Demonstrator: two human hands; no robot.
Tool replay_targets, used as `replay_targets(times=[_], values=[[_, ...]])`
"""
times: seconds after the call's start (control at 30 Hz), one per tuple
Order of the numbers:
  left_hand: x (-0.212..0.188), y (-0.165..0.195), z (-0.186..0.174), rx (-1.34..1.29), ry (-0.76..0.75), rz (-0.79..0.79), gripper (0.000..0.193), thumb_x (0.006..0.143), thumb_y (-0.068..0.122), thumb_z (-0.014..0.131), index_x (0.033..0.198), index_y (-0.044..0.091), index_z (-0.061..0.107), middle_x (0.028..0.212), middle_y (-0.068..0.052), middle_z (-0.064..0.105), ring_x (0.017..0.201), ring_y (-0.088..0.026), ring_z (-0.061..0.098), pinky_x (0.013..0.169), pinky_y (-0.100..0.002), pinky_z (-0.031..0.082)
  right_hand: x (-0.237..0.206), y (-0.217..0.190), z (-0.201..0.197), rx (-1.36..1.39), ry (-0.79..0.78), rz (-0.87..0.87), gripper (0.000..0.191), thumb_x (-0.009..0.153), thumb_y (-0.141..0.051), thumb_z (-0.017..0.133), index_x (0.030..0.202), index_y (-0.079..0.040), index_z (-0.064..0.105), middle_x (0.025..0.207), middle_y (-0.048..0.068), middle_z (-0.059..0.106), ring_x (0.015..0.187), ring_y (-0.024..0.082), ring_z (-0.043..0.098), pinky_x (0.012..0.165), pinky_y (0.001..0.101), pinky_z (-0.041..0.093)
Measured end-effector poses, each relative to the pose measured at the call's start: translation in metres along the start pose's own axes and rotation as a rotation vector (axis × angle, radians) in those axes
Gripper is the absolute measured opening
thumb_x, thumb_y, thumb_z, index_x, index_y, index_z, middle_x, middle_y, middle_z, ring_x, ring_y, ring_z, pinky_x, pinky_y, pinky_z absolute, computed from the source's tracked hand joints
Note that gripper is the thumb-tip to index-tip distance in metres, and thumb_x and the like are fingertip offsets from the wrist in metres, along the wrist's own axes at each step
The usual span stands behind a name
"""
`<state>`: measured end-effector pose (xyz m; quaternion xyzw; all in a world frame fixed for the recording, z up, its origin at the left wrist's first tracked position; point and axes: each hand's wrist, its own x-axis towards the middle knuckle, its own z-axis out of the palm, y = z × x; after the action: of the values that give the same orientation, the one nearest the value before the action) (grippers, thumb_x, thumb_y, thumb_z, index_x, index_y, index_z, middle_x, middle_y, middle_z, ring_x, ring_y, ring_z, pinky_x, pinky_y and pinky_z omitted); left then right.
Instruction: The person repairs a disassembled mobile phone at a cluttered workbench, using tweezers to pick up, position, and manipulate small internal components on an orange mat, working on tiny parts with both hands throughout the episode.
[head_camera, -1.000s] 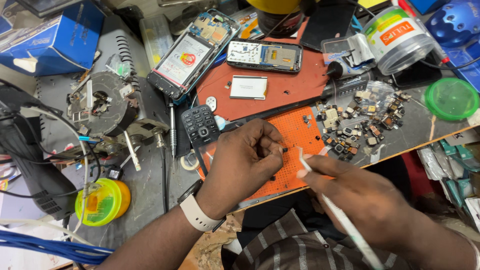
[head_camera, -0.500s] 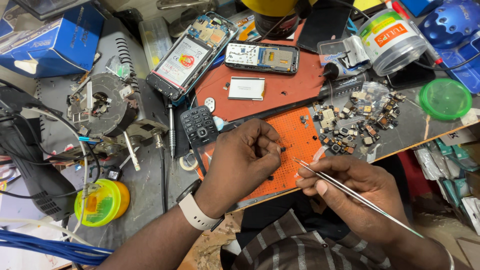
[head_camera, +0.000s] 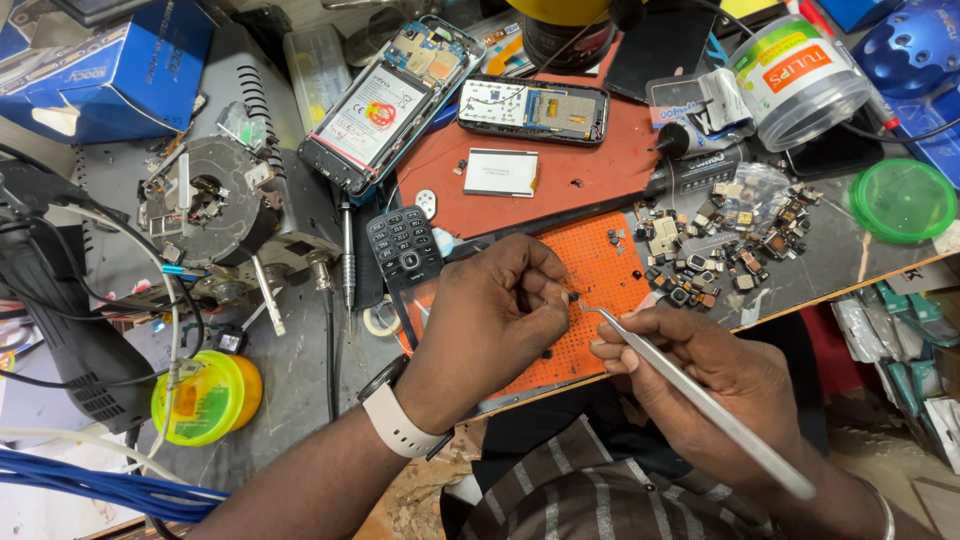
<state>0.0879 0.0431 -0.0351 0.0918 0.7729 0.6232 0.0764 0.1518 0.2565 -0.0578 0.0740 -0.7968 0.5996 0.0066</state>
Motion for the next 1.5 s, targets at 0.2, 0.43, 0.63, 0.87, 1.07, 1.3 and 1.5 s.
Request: replay_targets(times=[0.2, 0.43, 0.63, 0.87, 1.07, 1.3, 1.5], values=[[0.0, -0.002, 0.0, 0.013, 0.001, 0.009, 0.015, 0.085, 0.006, 0.071, 0.097, -0.001, 0.066, 0.073, -0.003, 0.072, 0.061, -0.003, 0.064, 0.053, -0.021, 0.055, 0.002, -0.007, 0.002, -0.149, -0.001, -0.102, 0.026, 0.093, -0.003, 0.068, 0.118, 0.001, 0.067, 0.099, 0.01, 0.082, 0.087, 0.01, 0.079, 0.07, 0.0214, 0.064], [0.0, 0.002, 0.0, 0.02, -0.007, -0.027, 0.015, 0.085, 0.006, 0.07, 0.097, -0.001, 0.065, 0.072, -0.003, 0.071, 0.057, -0.004, 0.065, 0.049, -0.022, 0.055, 0.005, -0.008, 0.005, -0.27, -0.005, -0.228, 0.03, 0.09, -0.006, 0.073, 0.119, -0.001, 0.066, 0.097, 0.007, 0.082, 0.082, 0.006, 0.079, 0.062, 0.0184, 0.063], [0.0, 0.008, -0.002, 0.03, -0.01, -0.03, 0.014, 0.085, 0.006, 0.069, 0.097, -0.001, 0.065, 0.071, -0.003, 0.071, 0.054, -0.005, 0.066, 0.047, -0.022, 0.055, 0.004, -0.006, 0.004, -0.245, -0.02, -0.264, 0.031, 0.09, -0.003, 0.07, 0.121, 0.0, 0.065, 0.102, 0.01, 0.08, 0.09, 0.012, 0.079, 0.072, 0.0221, 0.065], [0.0, 0.009, -0.001, 0.077, -0.012, -0.021, 0.014, 0.085, 0.006, 0.069, 0.097, -0.001, 0.066, 0.071, -0.004, 0.071, 0.055, -0.005, 0.066, 0.048, -0.021, 0.056, 0.005, -0.006, 0.0, -0.323, -0.015, -0.247, 0.031, 0.088, -0.003, 0.07, 0.119, 0.0, 0.067, 0.1, 0.009, 0.082, 0.081, 0.009, 0.08, 0.064, 0.0205, 0.064], [-0.001, 0.007, -0.001, 0.064, -0.016, -0.012, 0.015, 0.085, 0.006, 0.069, 0.097, -0.001, 0.065, 0.072, -0.004, 0.072, 0.056, -0.005, 0.067, 0.048, -0.021, 0.056, 0.005, -0.007, 0.001, -0.297, -0.011, -0.301, 0.03, 0.091, -0.002, 0.068, 0.121, 0.004, 0.065, 0.104, 0.011, 0.08, 0.093, 0.013, 0.08, 0.075, 0.0229, 0.065], [0.0, 0.006, -0.001, 0.083, -0.007, -0.015, 0.015, 0.085, 0.006, 0.069, 0.097, -0.001, 0.066, 0.072, -0.004, 0.072, 0.055, -0.005, 0.066, 0.048, -0.021, 0.055, 0.006, -0.007, 0.001, -0.262, -0.011, -0.263, 0.031, 0.091, -0.002, 0.067, 0.121, 0.004, 0.065, 0.103, 0.011, 0.081, 0.092, 0.013, 0.08, 0.073, 0.023, 0.066], [0.0, 0.006, 0.0, 0.077, -0.009, 0.012, 0.016, 0.084, 0.005, 0.069, 0.098, -0.001, 0.066, 0.072, -0.003, 0.071, 0.057, -0.005, 0.066, 0.05, -0.021, 0.056, 0.008, -0.008, 0.001, -0.331, -0.001, -0.216, 0.028, 0.09, -0.005, 0.068, 0.117, 0.001, 0.067, 0.101, 0.01, 0.082, 0.091, 0.014, 0.081, 0.074, 0.0248, 0.066]])
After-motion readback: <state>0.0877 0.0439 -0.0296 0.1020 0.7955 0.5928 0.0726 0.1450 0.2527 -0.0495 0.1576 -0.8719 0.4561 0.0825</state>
